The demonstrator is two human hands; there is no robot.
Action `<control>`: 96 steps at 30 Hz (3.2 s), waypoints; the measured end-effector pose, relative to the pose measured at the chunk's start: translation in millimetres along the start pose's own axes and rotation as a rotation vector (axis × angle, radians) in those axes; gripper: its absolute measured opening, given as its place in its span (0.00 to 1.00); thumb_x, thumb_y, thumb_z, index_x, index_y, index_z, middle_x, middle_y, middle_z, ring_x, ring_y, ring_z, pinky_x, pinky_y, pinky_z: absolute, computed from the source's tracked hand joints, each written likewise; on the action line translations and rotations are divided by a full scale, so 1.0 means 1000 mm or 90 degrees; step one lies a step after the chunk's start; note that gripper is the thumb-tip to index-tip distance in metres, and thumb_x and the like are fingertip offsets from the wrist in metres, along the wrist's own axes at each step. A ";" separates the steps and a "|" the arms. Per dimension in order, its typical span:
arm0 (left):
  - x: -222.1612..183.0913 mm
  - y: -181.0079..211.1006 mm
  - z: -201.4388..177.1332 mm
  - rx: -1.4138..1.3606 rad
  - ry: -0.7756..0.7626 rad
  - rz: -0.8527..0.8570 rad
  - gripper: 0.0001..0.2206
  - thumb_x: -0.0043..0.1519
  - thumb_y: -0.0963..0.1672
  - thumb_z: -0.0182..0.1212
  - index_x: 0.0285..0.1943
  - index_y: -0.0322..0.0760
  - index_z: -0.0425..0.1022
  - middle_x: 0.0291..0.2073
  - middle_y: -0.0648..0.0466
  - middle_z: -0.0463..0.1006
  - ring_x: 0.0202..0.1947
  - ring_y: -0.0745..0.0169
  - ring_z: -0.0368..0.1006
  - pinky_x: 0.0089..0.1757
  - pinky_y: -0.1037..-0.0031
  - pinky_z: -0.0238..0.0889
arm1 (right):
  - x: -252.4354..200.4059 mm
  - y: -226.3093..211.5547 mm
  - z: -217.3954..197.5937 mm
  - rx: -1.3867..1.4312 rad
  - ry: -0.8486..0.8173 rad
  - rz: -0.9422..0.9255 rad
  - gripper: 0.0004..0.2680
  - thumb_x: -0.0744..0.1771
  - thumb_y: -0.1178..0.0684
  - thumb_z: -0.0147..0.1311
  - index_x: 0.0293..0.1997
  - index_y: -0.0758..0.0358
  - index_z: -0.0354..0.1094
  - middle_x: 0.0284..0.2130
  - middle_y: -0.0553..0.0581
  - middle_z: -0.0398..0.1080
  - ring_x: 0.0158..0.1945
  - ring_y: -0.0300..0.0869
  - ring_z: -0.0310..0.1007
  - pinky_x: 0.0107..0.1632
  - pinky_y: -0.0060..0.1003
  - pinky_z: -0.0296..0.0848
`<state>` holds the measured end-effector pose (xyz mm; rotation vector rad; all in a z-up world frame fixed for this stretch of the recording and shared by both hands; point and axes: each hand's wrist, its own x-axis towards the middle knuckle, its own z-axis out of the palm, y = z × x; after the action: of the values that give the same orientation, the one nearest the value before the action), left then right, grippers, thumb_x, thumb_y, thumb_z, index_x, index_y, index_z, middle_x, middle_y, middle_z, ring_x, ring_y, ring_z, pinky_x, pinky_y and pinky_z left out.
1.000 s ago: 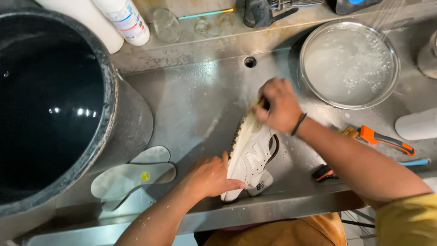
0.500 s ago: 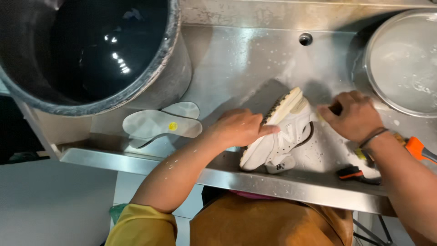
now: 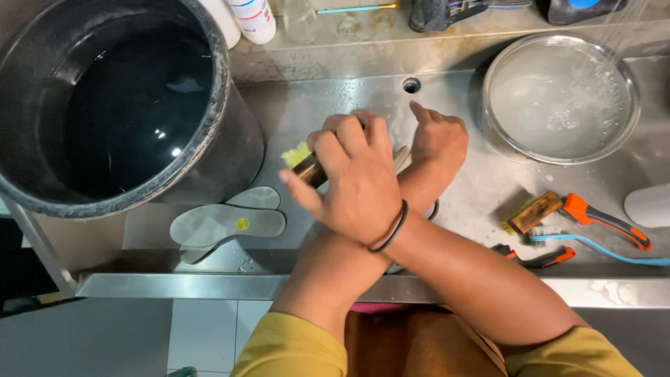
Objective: The person cleans a white sneaker by scrubbing the sides, tongue, and sole with a yellow sponge and running water at a sink.
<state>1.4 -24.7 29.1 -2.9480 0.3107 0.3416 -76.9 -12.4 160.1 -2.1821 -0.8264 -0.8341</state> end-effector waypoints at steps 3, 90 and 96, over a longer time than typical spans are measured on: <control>-0.014 -0.014 -0.004 -0.046 -0.030 0.000 0.25 0.58 0.46 0.48 0.66 0.37 0.60 0.51 0.40 0.71 0.49 0.36 0.67 0.47 0.44 0.57 | -0.018 0.078 0.012 -0.131 -0.012 0.008 0.15 0.64 0.41 0.58 0.35 0.66 0.64 0.35 0.63 0.65 0.41 0.56 0.61 0.46 0.49 0.57; -0.109 -0.093 -0.009 -0.579 -0.299 -0.122 0.19 0.65 0.52 0.29 0.58 0.42 0.58 0.48 0.37 0.70 0.49 0.35 0.66 0.47 0.53 0.58 | -0.108 0.267 -0.044 -0.275 -0.220 0.312 0.16 0.64 0.36 0.54 0.34 0.61 0.67 0.33 0.61 0.65 0.44 0.54 0.64 0.50 0.45 0.62; -0.107 -0.093 -0.010 -0.552 -0.328 -0.100 0.28 0.65 0.54 0.28 0.72 0.44 0.54 0.59 0.38 0.68 0.60 0.38 0.65 0.56 0.52 0.60 | -0.146 0.175 0.040 0.116 -0.184 -0.147 0.16 0.60 0.34 0.52 0.28 0.57 0.64 0.24 0.57 0.60 0.32 0.54 0.63 0.40 0.48 0.67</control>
<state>-77.8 83.3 76.8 -3.4449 -0.1980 1.4997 -23.2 -132.2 -30.7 -2.0975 -1.2658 -0.5292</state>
